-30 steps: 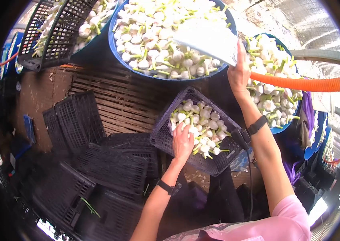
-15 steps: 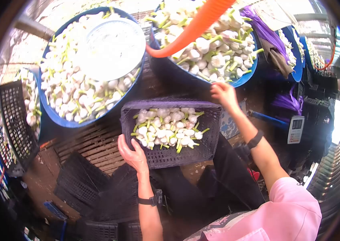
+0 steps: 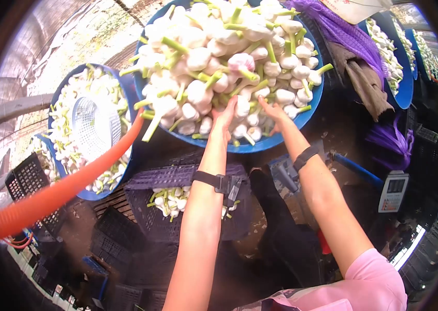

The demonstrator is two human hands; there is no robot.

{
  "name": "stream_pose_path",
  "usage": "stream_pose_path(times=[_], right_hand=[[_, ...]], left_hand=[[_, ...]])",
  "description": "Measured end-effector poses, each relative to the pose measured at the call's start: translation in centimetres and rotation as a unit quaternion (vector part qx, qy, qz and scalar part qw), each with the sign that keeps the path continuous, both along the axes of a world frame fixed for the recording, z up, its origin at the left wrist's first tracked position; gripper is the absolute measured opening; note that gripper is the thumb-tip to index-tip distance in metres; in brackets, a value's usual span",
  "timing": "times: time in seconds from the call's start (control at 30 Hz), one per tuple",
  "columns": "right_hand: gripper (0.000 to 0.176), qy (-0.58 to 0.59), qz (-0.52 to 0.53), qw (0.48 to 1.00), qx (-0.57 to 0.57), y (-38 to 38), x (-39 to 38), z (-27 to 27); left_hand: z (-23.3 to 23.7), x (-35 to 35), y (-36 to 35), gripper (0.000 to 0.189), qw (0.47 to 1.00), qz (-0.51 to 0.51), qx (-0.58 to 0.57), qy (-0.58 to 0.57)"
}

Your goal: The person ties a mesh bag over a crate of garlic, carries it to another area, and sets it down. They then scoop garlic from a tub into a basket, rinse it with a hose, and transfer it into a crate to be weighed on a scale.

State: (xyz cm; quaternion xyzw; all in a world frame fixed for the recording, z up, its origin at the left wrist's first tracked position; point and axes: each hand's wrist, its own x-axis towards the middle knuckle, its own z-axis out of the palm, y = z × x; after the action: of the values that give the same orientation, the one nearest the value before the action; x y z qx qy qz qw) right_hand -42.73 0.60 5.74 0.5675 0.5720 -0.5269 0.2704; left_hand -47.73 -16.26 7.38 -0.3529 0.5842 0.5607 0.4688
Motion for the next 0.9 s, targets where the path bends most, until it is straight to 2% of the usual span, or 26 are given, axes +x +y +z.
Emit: stream_pose_path(times=[0.03,0.07,0.1,0.13,0.2,0.23,0.27,0.3,0.33,0.37,0.4,0.47,0.5,0.53,0.6,0.63,0.67,0.7,0.73,0.8,0.87,0.9], right_hand=[[0.121,-0.012,0.022,0.999,-0.030,0.3,-0.5,-0.1],[0.119,0.011,0.061,0.994,-0.093,1.4,-0.2,-3.3],[0.120,-0.015,0.085,0.989,-0.120,1.2,-0.8,-3.6],[0.120,-0.036,0.111,0.983,-0.144,0.9,-1.4,-3.8],[0.120,-0.038,0.106,0.973,-0.199,1.7,-1.1,-7.5],[0.117,-0.026,0.109,0.965,-0.239,2.1,-1.2,-8.5],[0.114,-0.021,0.111,0.953,-0.280,2.4,-0.7,-9.0],[0.110,-0.026,0.050,0.950,-0.308,1.9,-0.3,-7.7],[0.106,-0.023,-0.008,0.944,-0.329,1.3,-0.5,-6.5],[0.092,-0.024,-0.022,0.928,-0.370,0.8,-0.6,-5.6],[0.092,-0.032,-0.022,0.928,-0.371,0.6,-0.8,-4.0],[0.096,0.005,-0.072,0.933,-0.353,0.2,-1.4,-0.7],[0.091,0.003,-0.060,0.939,-0.338,-0.1,-1.4,-1.3],[0.091,-0.004,-0.058,0.939,-0.339,-0.4,-1.1,-3.7],[0.084,0.040,-0.086,0.910,-0.403,-1.4,-0.4,-9.3],[0.078,0.112,-0.133,0.882,-0.438,-1.9,-0.8,-8.0],[0.078,0.113,-0.133,0.882,-0.437,-1.8,-1.4,-6.7],[0.077,0.057,-0.130,0.908,-0.395,-1.5,-1.6,-5.0],[0.075,0.002,-0.128,0.927,-0.352,-1.6,-1.5,-4.2],[0.072,0.007,-0.116,0.920,-0.373,-2.0,-0.8,-3.4],[0.064,0.008,-0.145,0.935,-0.324,-2.6,-1.2,0.0],[0.049,0.096,-0.162,0.938,-0.290,-3.0,-1.0,2.9]], left_hand=[[-1.4,-0.3,0.6,0.125,1.000,0.005,-0.008,-0.019],[-3.2,-0.6,1.1,0.120,0.999,0.012,-0.014,-0.038],[-8.0,-1.4,0.2,0.102,0.981,0.001,0.172,-0.089],[-9.0,-1.6,1.1,0.102,0.982,0.001,0.166,-0.086],[-10.2,-1.3,2.4,0.059,0.986,0.141,0.082,-0.022],[-10.4,-1.3,2.2,0.050,0.986,0.147,0.070,-0.033],[-10.1,-0.4,1.6,0.050,0.986,0.151,0.059,-0.041],[-10.4,0.4,1.1,0.062,0.984,0.164,0.061,-0.039],[-8.7,-0.3,1.6,0.077,0.981,0.177,0.068,-0.029],[-6.7,0.3,1.9,0.076,0.987,0.161,0.020,-0.013],[-4.9,0.7,1.7,0.076,0.986,0.164,0.018,-0.020],[-2.9,1.3,0.6,0.078,0.963,0.195,0.184,-0.036],[-2.6,1.4,1.1,0.073,0.959,0.201,0.201,-0.020],[-4.5,1.5,1.1,0.070,0.965,0.184,0.186,-0.019],[-6.5,1.1,1.6,0.067,0.961,0.213,0.170,-0.033],[-5.5,0.2,2.2,0.067,0.961,0.214,0.170,-0.029],[-4.3,-0.4,2.8,0.054,0.965,0.224,0.132,-0.033],[-3.4,-0.3,3.4,0.044,0.966,0.237,0.094,-0.042],[-3.5,0.3,3.4,0.044,0.965,0.239,0.094,-0.045],[-3.3,1.3,2.7,0.045,0.964,0.253,0.073,0.032],[-2.9,2.4,2.2,0.046,0.961,0.260,0.066,0.071],[-2.5,2.9,2.0,0.036,0.954,0.274,0.094,0.082]])
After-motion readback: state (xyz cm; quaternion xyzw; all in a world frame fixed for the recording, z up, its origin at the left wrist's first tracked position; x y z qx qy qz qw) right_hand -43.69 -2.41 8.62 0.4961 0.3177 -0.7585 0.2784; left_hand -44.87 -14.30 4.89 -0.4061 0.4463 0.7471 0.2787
